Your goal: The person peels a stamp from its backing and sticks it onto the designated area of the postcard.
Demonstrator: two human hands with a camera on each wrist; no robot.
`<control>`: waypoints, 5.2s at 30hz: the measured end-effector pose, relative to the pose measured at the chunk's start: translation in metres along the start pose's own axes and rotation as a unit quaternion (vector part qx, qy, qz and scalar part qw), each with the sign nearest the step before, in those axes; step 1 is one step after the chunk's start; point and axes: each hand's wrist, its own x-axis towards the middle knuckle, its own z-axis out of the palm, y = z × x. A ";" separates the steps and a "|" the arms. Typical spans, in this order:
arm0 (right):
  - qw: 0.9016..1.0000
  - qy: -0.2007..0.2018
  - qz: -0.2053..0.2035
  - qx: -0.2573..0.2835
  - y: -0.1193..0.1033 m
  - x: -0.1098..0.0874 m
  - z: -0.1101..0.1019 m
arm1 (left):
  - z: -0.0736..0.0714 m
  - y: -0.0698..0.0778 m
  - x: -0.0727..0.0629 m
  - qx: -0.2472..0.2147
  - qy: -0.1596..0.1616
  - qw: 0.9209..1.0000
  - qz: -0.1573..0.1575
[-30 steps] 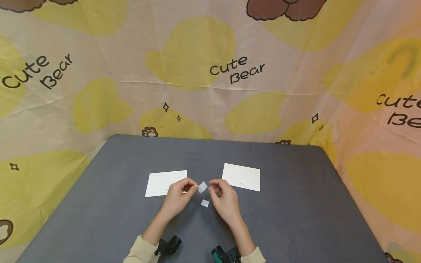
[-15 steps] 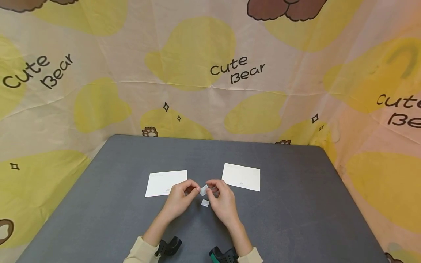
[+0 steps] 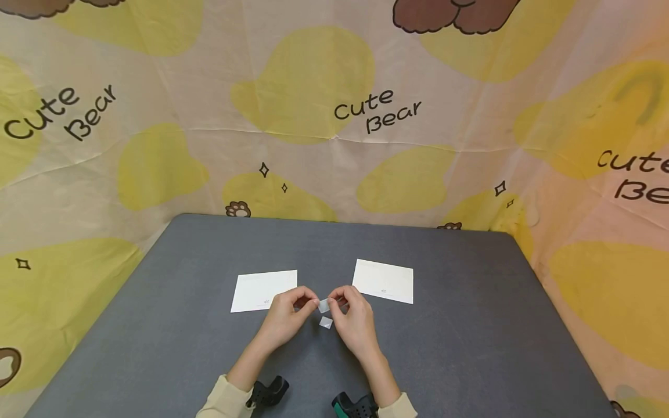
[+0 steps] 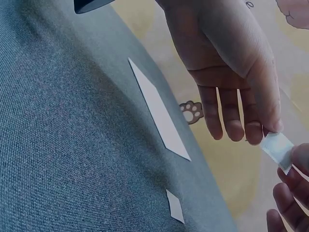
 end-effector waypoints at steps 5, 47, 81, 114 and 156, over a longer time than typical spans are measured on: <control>1.000 -0.001 -0.007 0.003 -0.001 0.000 -0.001 | 0.000 0.000 0.000 0.000 0.003 1.000 0.005; 0.997 0.023 -0.071 0.019 0.004 -0.003 0.000 | 0.000 -0.005 0.004 -0.030 -0.015 0.997 -0.070; 0.998 0.020 -0.057 0.023 0.006 -0.004 0.002 | -0.003 -0.001 0.006 0.002 0.026 0.997 -0.077; 0.996 -0.019 0.077 0.051 0.002 -0.007 0.007 | 0.002 0.004 0.006 0.004 0.055 0.996 -0.064; 0.991 -0.013 0.130 0.034 0.001 -0.003 0.003 | 0.005 0.003 0.003 -0.013 0.042 0.998 -0.047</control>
